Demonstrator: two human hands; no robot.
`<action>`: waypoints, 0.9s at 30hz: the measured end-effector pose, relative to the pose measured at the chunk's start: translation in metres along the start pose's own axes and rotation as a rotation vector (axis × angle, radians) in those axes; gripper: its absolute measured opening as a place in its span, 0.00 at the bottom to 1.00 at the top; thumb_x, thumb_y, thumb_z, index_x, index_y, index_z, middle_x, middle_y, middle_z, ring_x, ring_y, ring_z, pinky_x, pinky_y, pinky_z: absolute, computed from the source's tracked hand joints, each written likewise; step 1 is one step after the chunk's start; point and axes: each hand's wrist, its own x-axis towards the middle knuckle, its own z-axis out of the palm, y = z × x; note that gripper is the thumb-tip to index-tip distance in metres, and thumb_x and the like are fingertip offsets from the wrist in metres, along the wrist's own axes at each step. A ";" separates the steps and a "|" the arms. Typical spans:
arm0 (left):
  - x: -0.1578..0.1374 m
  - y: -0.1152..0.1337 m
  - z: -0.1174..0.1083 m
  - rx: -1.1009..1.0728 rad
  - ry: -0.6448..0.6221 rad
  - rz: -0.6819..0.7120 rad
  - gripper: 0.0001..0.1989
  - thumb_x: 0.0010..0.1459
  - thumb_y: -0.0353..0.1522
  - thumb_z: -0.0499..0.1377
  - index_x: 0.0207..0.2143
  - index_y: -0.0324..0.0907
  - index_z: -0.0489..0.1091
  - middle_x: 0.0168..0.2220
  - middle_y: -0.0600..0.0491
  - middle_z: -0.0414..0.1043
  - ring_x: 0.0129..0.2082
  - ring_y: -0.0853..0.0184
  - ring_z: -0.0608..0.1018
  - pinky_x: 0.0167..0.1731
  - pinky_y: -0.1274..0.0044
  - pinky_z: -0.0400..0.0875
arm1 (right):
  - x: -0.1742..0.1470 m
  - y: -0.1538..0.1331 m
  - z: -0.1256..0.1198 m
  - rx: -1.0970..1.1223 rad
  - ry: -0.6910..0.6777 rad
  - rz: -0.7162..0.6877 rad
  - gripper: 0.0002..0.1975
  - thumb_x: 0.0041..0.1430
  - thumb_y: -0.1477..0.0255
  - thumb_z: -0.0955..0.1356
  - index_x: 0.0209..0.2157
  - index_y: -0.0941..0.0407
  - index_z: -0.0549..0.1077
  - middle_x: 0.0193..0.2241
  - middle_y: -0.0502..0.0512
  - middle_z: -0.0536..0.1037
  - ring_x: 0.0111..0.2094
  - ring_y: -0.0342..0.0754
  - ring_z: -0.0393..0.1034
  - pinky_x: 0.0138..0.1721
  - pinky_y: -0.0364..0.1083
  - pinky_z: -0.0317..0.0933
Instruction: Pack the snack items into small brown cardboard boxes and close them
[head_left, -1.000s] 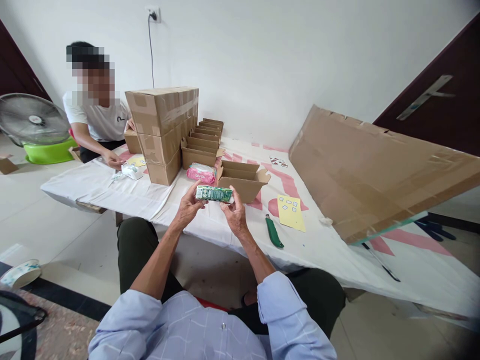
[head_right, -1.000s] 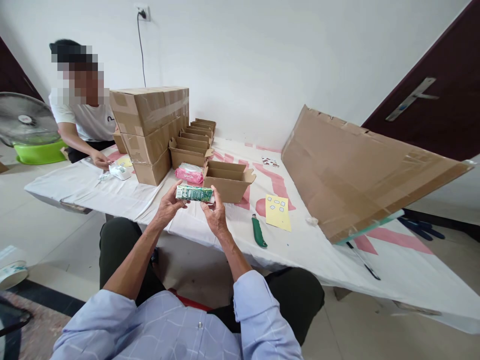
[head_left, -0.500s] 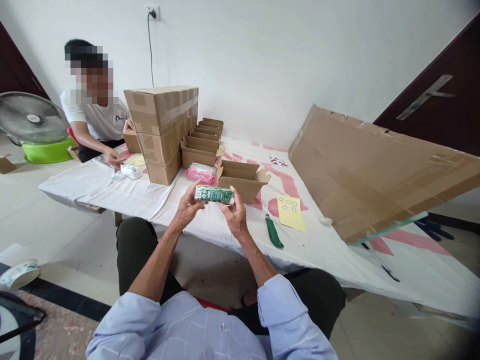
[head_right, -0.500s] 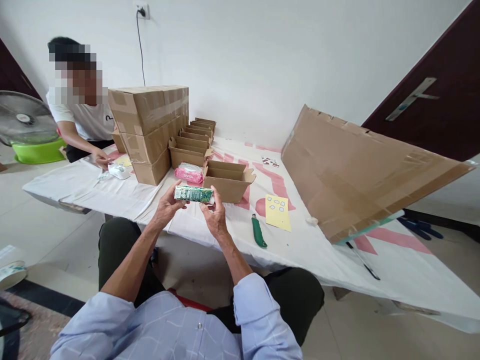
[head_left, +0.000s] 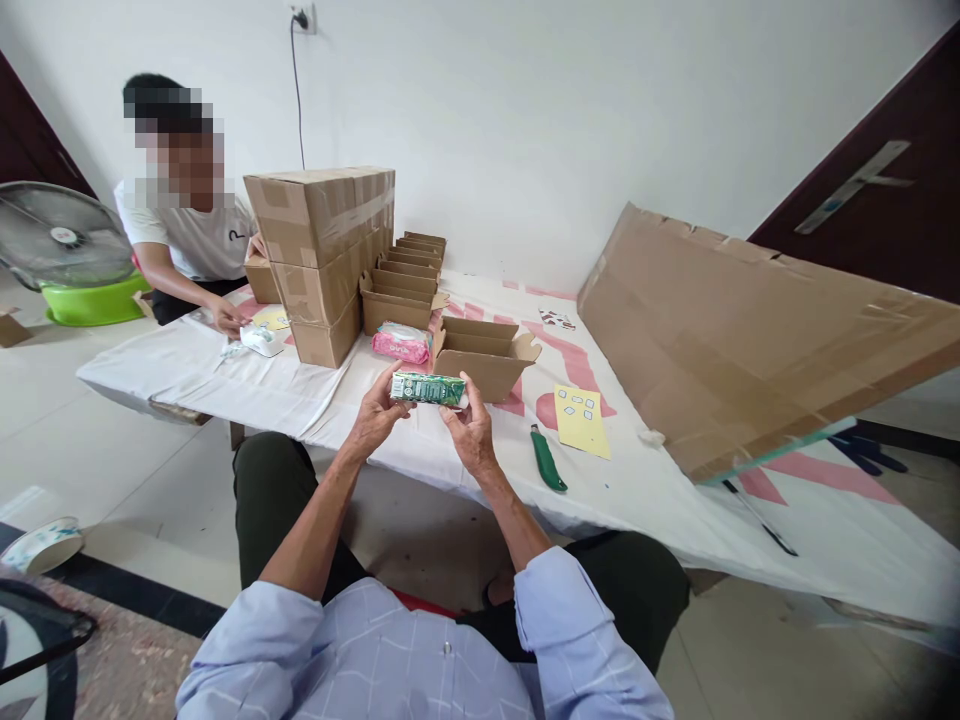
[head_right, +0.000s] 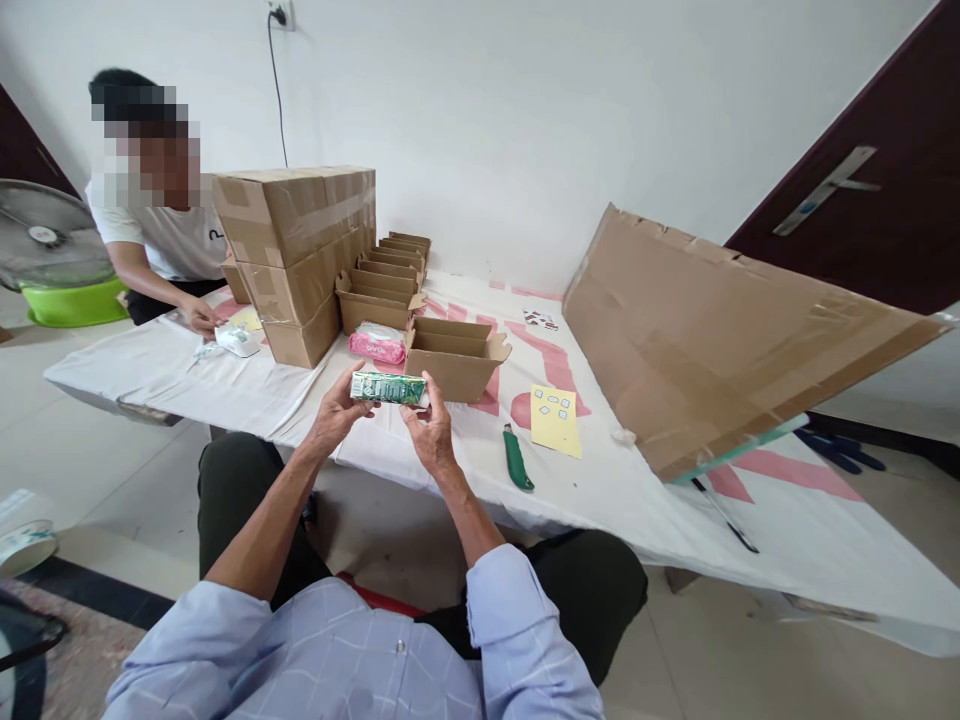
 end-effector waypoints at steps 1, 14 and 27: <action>-0.001 -0.006 -0.001 0.009 0.010 -0.019 0.46 0.52 0.34 0.73 0.72 0.47 0.64 0.46 0.52 0.78 0.36 0.67 0.81 0.33 0.77 0.77 | -0.002 0.006 0.000 0.006 -0.002 0.018 0.38 0.63 0.61 0.73 0.72 0.52 0.68 0.66 0.62 0.75 0.55 0.55 0.77 0.51 0.50 0.76; -0.009 -0.035 -0.031 0.363 -0.044 -0.119 0.26 0.39 0.27 0.74 0.45 0.44 0.78 0.30 0.60 0.73 0.30 0.68 0.72 0.32 0.78 0.66 | -0.025 0.056 0.007 0.048 -0.084 0.204 0.36 0.54 0.66 0.75 0.65 0.53 0.73 0.51 0.59 0.82 0.42 0.52 0.79 0.43 0.49 0.78; 0.053 -0.036 -0.064 0.806 -0.196 0.023 0.36 0.40 0.29 0.79 0.55 0.44 0.81 0.47 0.45 0.80 0.46 0.52 0.80 0.52 0.64 0.74 | 0.024 0.062 0.015 -0.144 -0.188 0.035 0.32 0.56 0.69 0.74 0.63 0.52 0.75 0.53 0.57 0.83 0.40 0.50 0.75 0.42 0.47 0.72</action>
